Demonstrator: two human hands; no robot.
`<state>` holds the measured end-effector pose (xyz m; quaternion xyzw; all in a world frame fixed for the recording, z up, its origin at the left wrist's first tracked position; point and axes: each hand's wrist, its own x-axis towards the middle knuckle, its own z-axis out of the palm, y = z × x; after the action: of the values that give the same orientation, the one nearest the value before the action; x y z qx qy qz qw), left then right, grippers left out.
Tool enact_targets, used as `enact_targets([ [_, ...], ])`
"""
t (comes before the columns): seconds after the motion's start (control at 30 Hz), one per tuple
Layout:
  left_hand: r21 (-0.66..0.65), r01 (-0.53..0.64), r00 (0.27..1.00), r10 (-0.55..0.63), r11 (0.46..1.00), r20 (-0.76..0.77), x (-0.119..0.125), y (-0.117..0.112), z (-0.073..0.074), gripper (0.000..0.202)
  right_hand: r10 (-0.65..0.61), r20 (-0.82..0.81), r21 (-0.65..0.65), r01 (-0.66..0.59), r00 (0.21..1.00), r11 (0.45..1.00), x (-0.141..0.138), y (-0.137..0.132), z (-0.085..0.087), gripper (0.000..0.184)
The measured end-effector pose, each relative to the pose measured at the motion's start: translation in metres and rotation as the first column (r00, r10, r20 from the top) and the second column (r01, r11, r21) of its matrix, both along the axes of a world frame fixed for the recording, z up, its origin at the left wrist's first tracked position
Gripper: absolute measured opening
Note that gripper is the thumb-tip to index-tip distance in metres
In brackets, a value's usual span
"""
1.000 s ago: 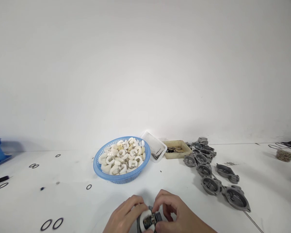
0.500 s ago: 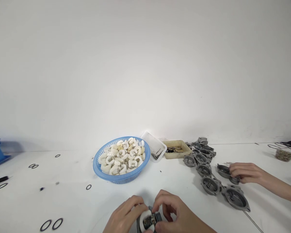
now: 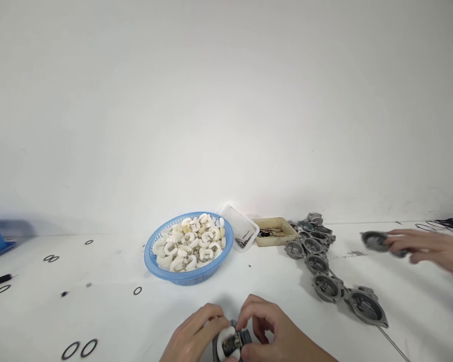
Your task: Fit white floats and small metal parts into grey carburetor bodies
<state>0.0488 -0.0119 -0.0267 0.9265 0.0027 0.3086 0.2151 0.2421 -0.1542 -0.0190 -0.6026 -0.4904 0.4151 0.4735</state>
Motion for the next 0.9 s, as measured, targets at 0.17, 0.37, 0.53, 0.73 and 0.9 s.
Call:
enact_targets([
  [0.17, 0.025, -0.006, 0.999, 0.007, 1.000, -0.041, -0.001, -0.001, 0.007, 0.022, -0.007, 0.018, -0.014, 0.007, 1.000, 1.000, -0.001, -0.001, 0.001, 0.026],
  [0.37, 0.028, 0.006, 0.999, -0.005, 1.000, -0.049, -0.001, -0.001, 0.008, 0.024, -0.009, 0.032, -0.001, 0.009, 0.999, 1.000, 0.000, -0.002, -0.002, 0.026],
  [0.53, -0.001, 0.014, 1.000, -0.014, 1.000, -0.028, -0.001, 0.003, -0.006, 0.026, -0.010, 0.044, -0.004, 0.010, 0.999, 1.000, 0.000, -0.002, -0.003, 0.026],
  [0.73, -0.025, 0.014, 1.000, -0.015, 1.000, -0.026, 0.000, 0.006, -0.015, 0.027, -0.019, 0.045, -0.008, 0.019, 0.999, 1.000, 0.000, -0.002, -0.002, 0.026],
  [0.9, -0.042, 0.006, 0.999, -0.008, 0.999, -0.036, 0.000, 0.006, -0.018, 0.028, -0.006, 0.038, -0.007, 0.007, 0.999, 1.000, 0.000, -0.001, -0.002, 0.025],
])
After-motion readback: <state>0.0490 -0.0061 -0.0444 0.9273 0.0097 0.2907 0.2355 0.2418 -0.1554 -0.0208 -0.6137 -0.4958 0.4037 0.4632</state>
